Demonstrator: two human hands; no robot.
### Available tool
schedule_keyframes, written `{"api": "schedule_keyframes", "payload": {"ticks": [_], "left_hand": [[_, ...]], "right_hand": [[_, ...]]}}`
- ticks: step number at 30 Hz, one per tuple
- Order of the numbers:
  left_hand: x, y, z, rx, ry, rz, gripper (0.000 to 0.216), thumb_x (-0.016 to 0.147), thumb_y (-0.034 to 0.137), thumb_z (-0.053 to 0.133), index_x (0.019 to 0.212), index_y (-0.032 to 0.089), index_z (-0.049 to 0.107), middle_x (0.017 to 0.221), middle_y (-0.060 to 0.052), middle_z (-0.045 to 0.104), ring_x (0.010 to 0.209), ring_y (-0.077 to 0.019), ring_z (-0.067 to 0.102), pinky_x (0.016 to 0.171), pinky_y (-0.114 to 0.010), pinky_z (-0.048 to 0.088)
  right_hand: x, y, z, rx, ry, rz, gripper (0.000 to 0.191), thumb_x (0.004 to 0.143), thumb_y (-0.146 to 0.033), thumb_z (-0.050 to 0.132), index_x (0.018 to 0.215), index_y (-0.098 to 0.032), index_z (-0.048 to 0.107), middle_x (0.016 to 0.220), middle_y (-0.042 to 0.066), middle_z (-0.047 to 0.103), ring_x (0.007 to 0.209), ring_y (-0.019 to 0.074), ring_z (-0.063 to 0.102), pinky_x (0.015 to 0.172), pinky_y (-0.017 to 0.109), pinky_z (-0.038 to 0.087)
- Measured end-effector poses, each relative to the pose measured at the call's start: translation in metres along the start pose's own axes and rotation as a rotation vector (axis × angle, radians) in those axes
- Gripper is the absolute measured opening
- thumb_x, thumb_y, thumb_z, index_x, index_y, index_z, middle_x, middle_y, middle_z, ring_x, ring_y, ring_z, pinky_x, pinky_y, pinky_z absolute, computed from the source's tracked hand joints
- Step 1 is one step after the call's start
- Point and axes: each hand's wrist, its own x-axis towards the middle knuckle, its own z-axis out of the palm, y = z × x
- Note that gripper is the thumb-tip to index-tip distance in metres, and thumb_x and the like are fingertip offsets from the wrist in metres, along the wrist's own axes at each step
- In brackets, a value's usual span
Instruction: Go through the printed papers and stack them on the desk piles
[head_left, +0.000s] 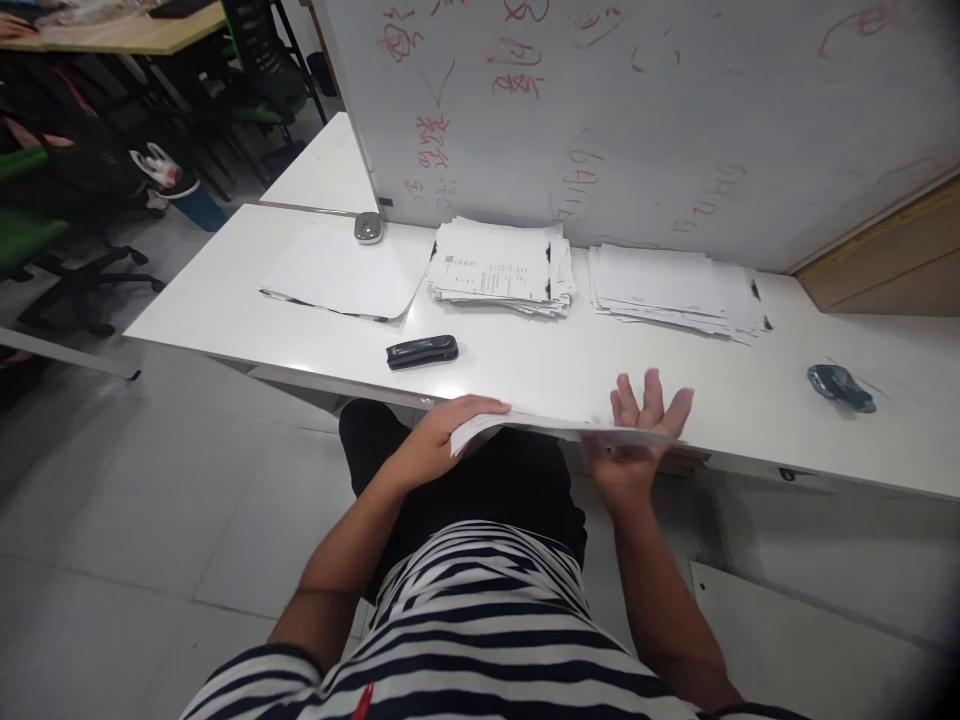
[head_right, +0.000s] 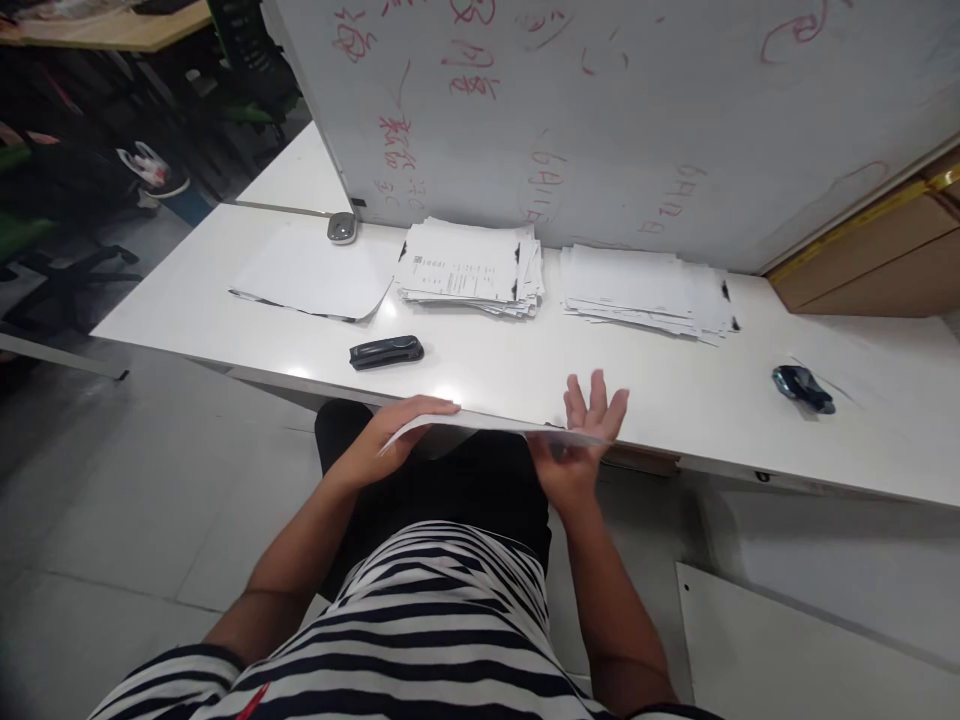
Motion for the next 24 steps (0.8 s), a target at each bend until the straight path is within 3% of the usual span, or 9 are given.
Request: {"api": "schedule_keyframes", "payload": {"ticks": [3,6,8,10,13,18,24], "left_hand": [[0.017,-0.002,0.002,0.034,0.151,0.088,0.032,0.094,0.034,0.052,0.121,0.025,0.065,0.123,-0.008,0.067,0.118,-0.0215,0.060,0.105,-0.040,0.045],[0.025,-0.022,0.015,0.011,0.381,-0.069,0.031,0.092,0.039,0.055,0.114,0.022,0.068,0.116,-0.008,0.070,0.112,-0.0225,0.063,0.100,-0.039,0.049],[0.025,-0.037,0.022,-0.059,0.475,-0.206,0.036,0.089,0.045,0.057,0.111,0.019,0.069,0.109,-0.008,0.072,0.104,-0.0237,0.066,0.093,-0.040,0.053],[0.022,-0.046,0.022,-0.092,0.500,-0.238,0.038,0.088,0.047,0.059,0.111,0.019,0.069,0.110,-0.009,0.072,0.104,-0.0242,0.066,0.092,-0.039,0.053],[0.018,-0.049,0.016,-0.048,0.477,-0.184,0.036,0.084,0.045,0.063,0.110,0.021,0.070,0.114,-0.008,0.071,0.108,-0.0241,0.064,0.095,-0.038,0.051],[0.016,-0.051,0.015,-0.069,0.575,-0.396,0.038,0.083,0.049,0.062,0.097,0.015,0.071,0.089,-0.006,0.073,0.087,-0.0230,0.067,0.080,-0.036,0.054],[0.014,-0.045,0.026,-0.102,0.670,-0.382,0.044,0.079,0.044,0.069,0.114,0.018,0.063,0.106,-0.007,0.070,0.098,-0.0218,0.065,0.088,-0.035,0.052]], "right_hand": [[0.021,-0.009,-0.002,0.161,0.007,0.082,0.058,0.085,-0.036,0.067,0.139,-0.028,0.045,0.128,0.011,0.062,0.118,0.0270,0.060,0.104,0.053,0.044],[0.018,-0.005,0.015,0.106,0.085,0.301,0.035,0.083,-0.043,0.066,0.109,-0.019,0.068,0.105,0.010,0.072,0.102,0.0264,0.067,0.095,0.047,0.050],[0.013,0.002,0.028,0.059,0.104,0.479,0.039,0.081,-0.049,0.066,0.099,-0.014,0.070,0.095,0.011,0.073,0.093,0.0269,0.068,0.087,0.045,0.052],[0.011,0.006,0.036,0.052,0.114,0.566,0.042,0.080,-0.051,0.065,0.096,-0.013,0.070,0.092,0.010,0.074,0.090,0.0264,0.068,0.085,0.043,0.052],[0.013,0.006,0.041,0.076,0.097,0.546,0.042,0.081,-0.051,0.064,0.101,-0.014,0.069,0.097,0.010,0.073,0.095,0.0247,0.066,0.087,0.040,0.050],[0.009,0.001,0.043,0.003,-0.012,0.546,0.039,0.085,-0.048,0.058,0.102,-0.014,0.068,0.098,0.009,0.072,0.093,0.0236,0.065,0.085,0.037,0.049],[-0.004,0.005,0.044,-0.092,-0.037,0.445,0.036,0.088,-0.044,0.055,0.106,-0.015,0.068,0.104,0.010,0.072,0.099,0.0249,0.065,0.089,0.038,0.048]]}}
